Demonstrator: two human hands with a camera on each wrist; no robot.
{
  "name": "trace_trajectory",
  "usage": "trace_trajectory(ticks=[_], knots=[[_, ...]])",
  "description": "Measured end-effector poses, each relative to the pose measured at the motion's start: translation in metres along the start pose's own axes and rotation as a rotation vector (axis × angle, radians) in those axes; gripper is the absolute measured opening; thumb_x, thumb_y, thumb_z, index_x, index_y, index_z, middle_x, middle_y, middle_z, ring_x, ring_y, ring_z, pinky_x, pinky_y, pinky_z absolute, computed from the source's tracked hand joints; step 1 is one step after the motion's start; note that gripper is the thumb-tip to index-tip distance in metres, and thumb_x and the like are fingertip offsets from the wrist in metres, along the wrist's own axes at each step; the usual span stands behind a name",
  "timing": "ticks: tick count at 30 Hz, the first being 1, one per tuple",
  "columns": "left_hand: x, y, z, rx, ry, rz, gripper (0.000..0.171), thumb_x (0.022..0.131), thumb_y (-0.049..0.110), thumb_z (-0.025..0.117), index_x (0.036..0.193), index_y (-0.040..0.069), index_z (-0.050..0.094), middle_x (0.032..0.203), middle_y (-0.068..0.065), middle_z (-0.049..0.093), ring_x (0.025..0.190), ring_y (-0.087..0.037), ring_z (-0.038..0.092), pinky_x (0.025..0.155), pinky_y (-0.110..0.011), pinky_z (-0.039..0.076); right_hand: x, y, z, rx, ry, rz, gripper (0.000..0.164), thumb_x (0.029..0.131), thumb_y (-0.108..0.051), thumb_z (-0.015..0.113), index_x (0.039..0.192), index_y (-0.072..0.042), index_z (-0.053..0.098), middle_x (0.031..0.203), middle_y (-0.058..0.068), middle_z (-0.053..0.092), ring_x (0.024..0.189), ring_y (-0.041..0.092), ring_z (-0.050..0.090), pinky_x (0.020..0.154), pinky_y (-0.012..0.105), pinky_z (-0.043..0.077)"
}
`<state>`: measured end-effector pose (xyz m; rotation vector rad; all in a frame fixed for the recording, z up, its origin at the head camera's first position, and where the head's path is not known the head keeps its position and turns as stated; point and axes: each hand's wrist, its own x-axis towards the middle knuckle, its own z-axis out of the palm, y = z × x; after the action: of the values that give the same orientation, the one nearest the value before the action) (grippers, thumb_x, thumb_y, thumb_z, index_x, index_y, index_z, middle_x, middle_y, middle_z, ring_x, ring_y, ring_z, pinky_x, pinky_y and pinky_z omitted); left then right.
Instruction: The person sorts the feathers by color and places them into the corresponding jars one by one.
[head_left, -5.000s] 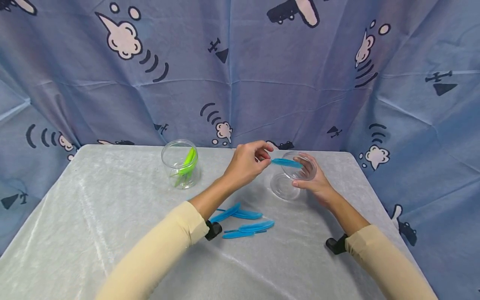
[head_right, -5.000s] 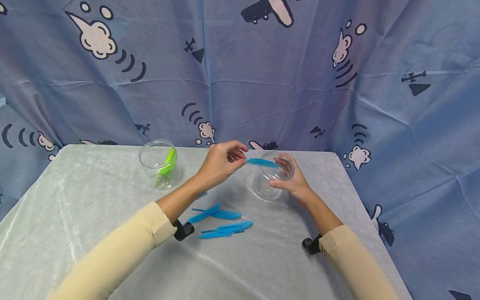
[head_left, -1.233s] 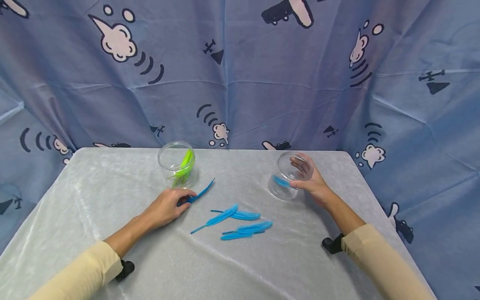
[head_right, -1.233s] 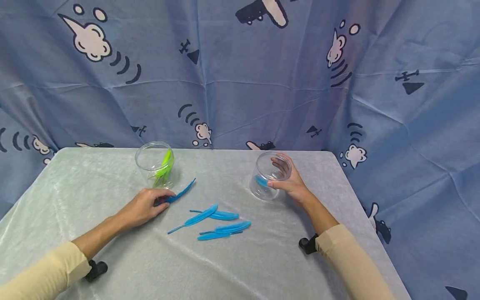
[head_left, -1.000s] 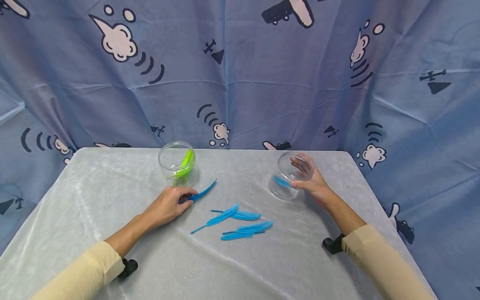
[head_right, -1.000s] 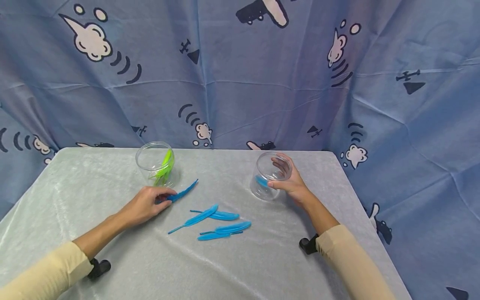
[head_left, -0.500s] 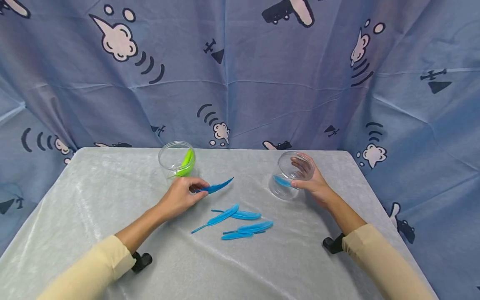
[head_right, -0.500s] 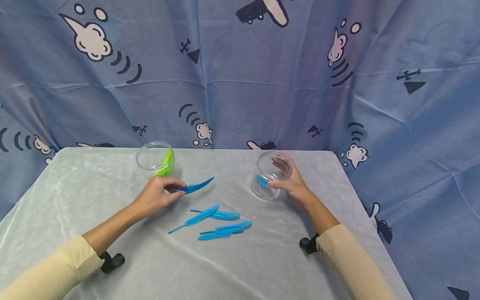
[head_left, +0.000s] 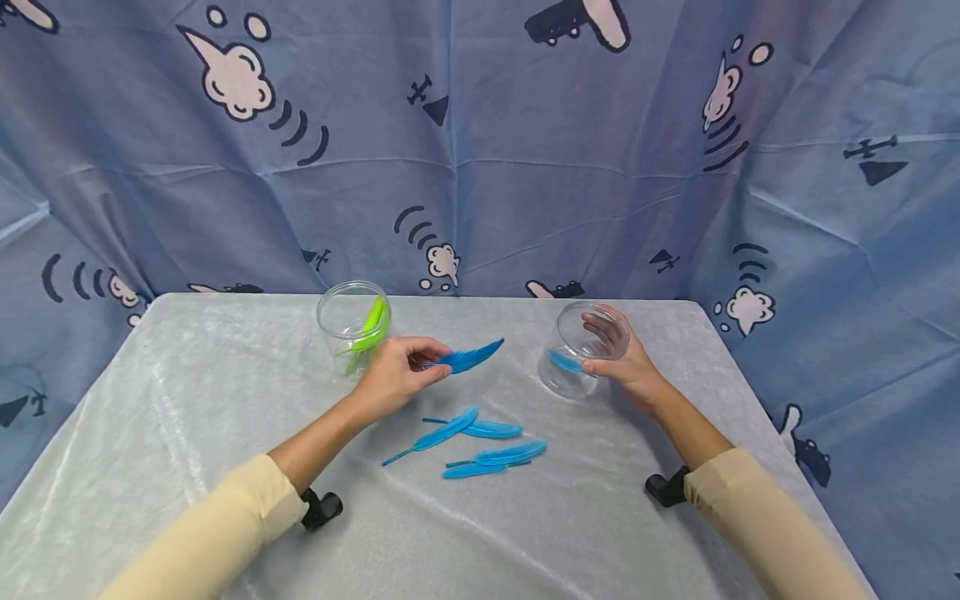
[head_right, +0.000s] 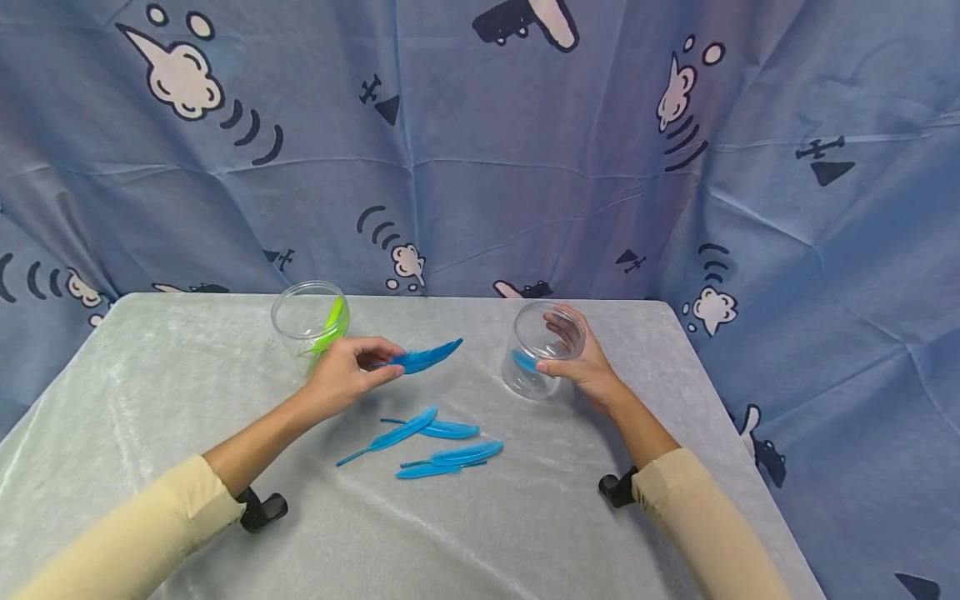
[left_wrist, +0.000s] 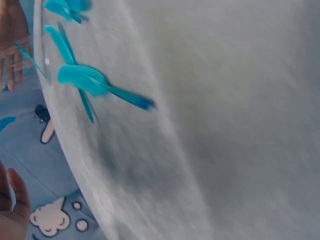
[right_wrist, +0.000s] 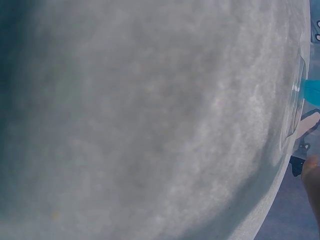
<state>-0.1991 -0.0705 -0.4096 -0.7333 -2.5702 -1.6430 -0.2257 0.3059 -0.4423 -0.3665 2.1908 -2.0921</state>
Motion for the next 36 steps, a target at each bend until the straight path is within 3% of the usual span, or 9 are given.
trace_trajectory(ticks=[9,14,21,33,36], knots=[[0.02,0.022,0.013,-0.105,-0.016,0.006,0.017,0.089,0.008,0.075,0.105,0.002,0.074,0.101,-0.008,0.073,0.092,-0.02,0.067,0.079,-0.031,0.056,0.0,-0.001,0.001,0.005,-0.002,-0.011,0.097,0.077,0.009,0.077,0.154,-0.008,0.02,0.15,0.009,0.037,0.143,0.026,0.028,0.118,0.059,0.004],[0.03,0.035,0.019,-0.137,-0.018,0.017,0.018,0.089,0.007,0.074,0.106,0.001,0.074,0.101,-0.008,0.073,0.093,-0.02,0.067,0.08,-0.031,0.056,-0.001,-0.003,0.002,0.001,0.007,0.004,0.097,0.076,0.01,0.076,0.153,-0.009,0.022,0.152,0.013,0.035,0.144,0.028,0.026,0.119,0.058,0.005],[0.045,0.051,0.029,-0.143,-0.019,0.056,0.018,0.089,0.007,0.074,0.106,0.001,0.074,0.102,-0.008,0.073,0.092,-0.018,0.068,0.078,-0.027,0.056,-0.001,-0.003,0.002,-0.014,0.012,0.022,0.095,0.078,0.012,0.073,0.154,-0.011,0.021,0.156,0.021,0.028,0.146,0.032,0.022,0.119,0.058,0.005],[0.068,0.069,0.054,-0.125,-0.048,0.082,0.02,0.09,0.008,0.073,0.11,0.003,0.073,0.103,-0.007,0.073,0.09,-0.016,0.067,0.075,-0.022,0.054,0.001,-0.005,0.005,-0.019,0.03,0.068,0.094,0.081,0.013,0.069,0.155,-0.012,0.017,0.154,0.013,0.03,0.147,0.033,0.02,0.12,0.055,0.006],[0.073,0.071,0.06,-0.112,-0.06,0.072,0.021,0.091,0.01,0.073,0.111,0.004,0.073,0.104,-0.007,0.072,0.089,-0.015,0.066,0.074,-0.021,0.053,0.001,-0.005,0.005,-0.037,0.033,0.072,0.094,0.081,0.012,0.068,0.156,-0.011,0.016,0.157,0.018,0.026,0.147,0.034,0.019,0.12,0.056,0.007]])
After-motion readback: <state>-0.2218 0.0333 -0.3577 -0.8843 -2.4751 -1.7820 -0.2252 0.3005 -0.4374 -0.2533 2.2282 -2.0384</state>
